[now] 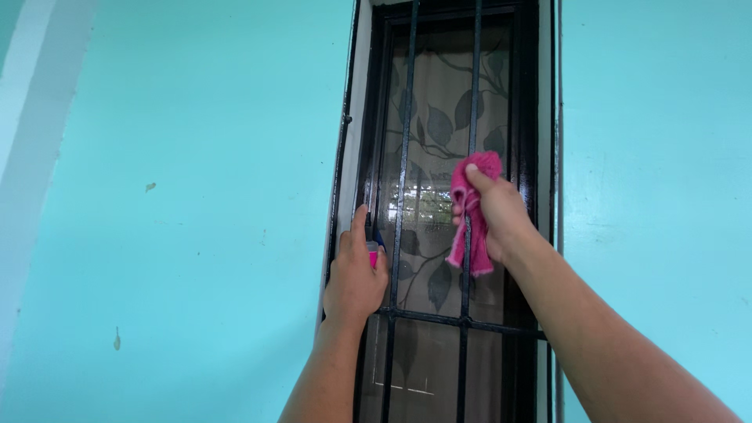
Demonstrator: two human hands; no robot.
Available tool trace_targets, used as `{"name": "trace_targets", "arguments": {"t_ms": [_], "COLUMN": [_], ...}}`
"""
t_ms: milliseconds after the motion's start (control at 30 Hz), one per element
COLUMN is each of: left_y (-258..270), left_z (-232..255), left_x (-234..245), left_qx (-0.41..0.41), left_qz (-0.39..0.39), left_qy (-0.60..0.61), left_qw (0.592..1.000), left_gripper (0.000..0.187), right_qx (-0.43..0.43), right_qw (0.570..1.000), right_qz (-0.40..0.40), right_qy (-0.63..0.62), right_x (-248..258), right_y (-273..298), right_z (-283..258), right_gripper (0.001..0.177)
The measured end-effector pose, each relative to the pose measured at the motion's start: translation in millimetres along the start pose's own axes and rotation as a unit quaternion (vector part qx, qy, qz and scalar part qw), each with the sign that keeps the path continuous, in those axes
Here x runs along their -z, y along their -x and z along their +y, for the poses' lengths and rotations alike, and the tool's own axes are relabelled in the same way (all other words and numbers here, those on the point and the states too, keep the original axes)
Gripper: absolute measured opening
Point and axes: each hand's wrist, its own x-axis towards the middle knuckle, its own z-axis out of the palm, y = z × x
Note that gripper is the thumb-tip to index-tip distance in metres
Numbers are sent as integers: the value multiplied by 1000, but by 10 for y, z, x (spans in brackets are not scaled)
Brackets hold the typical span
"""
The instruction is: The person cleans a window with a metal security grille using a pink cloth and a spray bottle. They repeatedly spray the glass and wipe the surface, focusing on the area behind the bars and the window frame.
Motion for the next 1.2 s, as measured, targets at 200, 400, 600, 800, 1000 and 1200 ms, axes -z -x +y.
{"name": "trace_targets", "arguments": {"t_ms": [200,400,600,800,1000,1200], "left_y": [-36,-3,-7,-41,-40,-12], "left_z": [-1,9,70,49,34,-20], "left_x": [-10,33,94,72,36,31], "left_qx": [8,-1,23,25,25,-32], "left_qz": [-10,-7,-43,-54,-43,5], "left_qy": [-2,2,-12,-22,-17,12], "left_qw": [1000,1000,999,998,999,999], "left_gripper": [78,78,78,77,78,78], "right_qx": [-25,-107,-102,-17,-76,-103], "right_qw": [986,965,962,974,960,979], "right_qz": [-70,-132,-108,-62,-134,-74], "right_qy": [-149,-201,-227,-217,-232,-160], "right_x": [77,183,97,-90,134,207], "right_y": [-7,26,142,-238,-309,150], "right_z": [109,219,89,-353,89,459], "right_gripper": [37,45,44,48,41,39]}}
